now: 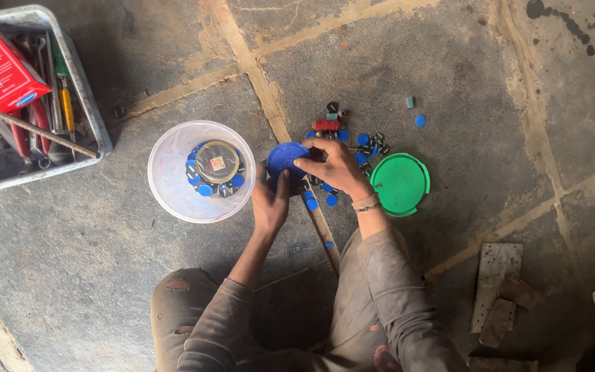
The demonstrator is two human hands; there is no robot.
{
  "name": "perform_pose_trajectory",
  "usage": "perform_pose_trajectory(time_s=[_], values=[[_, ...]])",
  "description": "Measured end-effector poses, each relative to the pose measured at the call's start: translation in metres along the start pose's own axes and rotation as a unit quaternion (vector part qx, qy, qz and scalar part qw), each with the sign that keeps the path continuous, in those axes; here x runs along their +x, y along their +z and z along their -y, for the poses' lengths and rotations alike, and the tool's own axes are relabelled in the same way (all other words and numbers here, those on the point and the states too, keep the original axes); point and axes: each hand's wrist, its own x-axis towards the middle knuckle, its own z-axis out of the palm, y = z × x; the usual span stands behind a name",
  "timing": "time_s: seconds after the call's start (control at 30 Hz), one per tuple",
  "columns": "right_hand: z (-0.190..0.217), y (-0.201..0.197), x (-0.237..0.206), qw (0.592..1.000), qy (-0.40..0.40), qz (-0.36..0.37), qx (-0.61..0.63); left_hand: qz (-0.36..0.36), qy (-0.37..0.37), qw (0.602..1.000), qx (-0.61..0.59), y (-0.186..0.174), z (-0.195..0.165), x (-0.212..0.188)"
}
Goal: The person sits on the floor and assembles small blue circular magnets with metal components, placing the finished units into a white plastic container. They handle the parts by hand, picking them up from the floor and stacking them into the container.
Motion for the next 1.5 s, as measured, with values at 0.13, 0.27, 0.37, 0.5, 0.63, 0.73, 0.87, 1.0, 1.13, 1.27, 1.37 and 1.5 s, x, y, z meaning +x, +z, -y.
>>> perform_pose_trajectory(time_s=[0.13,0.27,0.37,0.5,0.63,0.73,0.87,1.0,1.13,1.27,1.37,1.5], values=[[-0.005,-0.003,0.001,0.991,0.037,0.010,0.130,0.001,-0.057,0.997,-0.054,0.001,-0.007,0.000],[-0.009,-0.004,0.004,0.984,0.045,-0.001,0.172,0.009,-0.070,0.997,-0.026,0.000,-0.010,-0.001],[-0.009,-0.004,0.004,0.996,0.001,-0.028,0.080,0.027,-0.033,0.999,0.034,0.000,-0.009,-0.002],[-0.005,0.000,0.004,0.998,-0.028,-0.044,0.018,0.012,-0.061,0.995,0.081,0.000,-0.007,-0.003],[-0.002,0.002,0.004,0.998,-0.046,-0.051,-0.002,0.017,-0.069,0.995,0.066,-0.002,-0.006,-0.002],[-0.002,0.000,0.003,0.997,-0.036,-0.027,0.056,0.022,-0.065,0.997,0.036,-0.003,-0.005,-0.002],[-0.003,-0.001,0.003,0.995,-0.018,-0.004,0.101,0.033,-0.034,0.998,0.042,-0.004,-0.001,-0.002],[-0.002,0.001,0.002,0.996,0.009,-0.012,0.087,0.045,-0.052,0.997,0.030,-0.004,0.001,-0.001],[0.001,0.007,0.003,0.999,-0.022,-0.040,0.020,0.028,-0.063,0.997,0.045,-0.004,0.001,0.001],[0.002,0.008,0.003,0.996,-0.026,-0.007,0.084,0.019,-0.048,0.997,0.051,-0.005,-0.003,0.001],[-0.002,-0.006,0.000,0.990,-0.067,0.031,0.116,0.042,-0.048,0.997,-0.052,0.000,-0.007,0.001],[-0.009,-0.014,0.001,0.974,-0.055,0.034,0.217,0.023,-0.156,0.976,-0.151,-0.005,-0.015,0.004]])
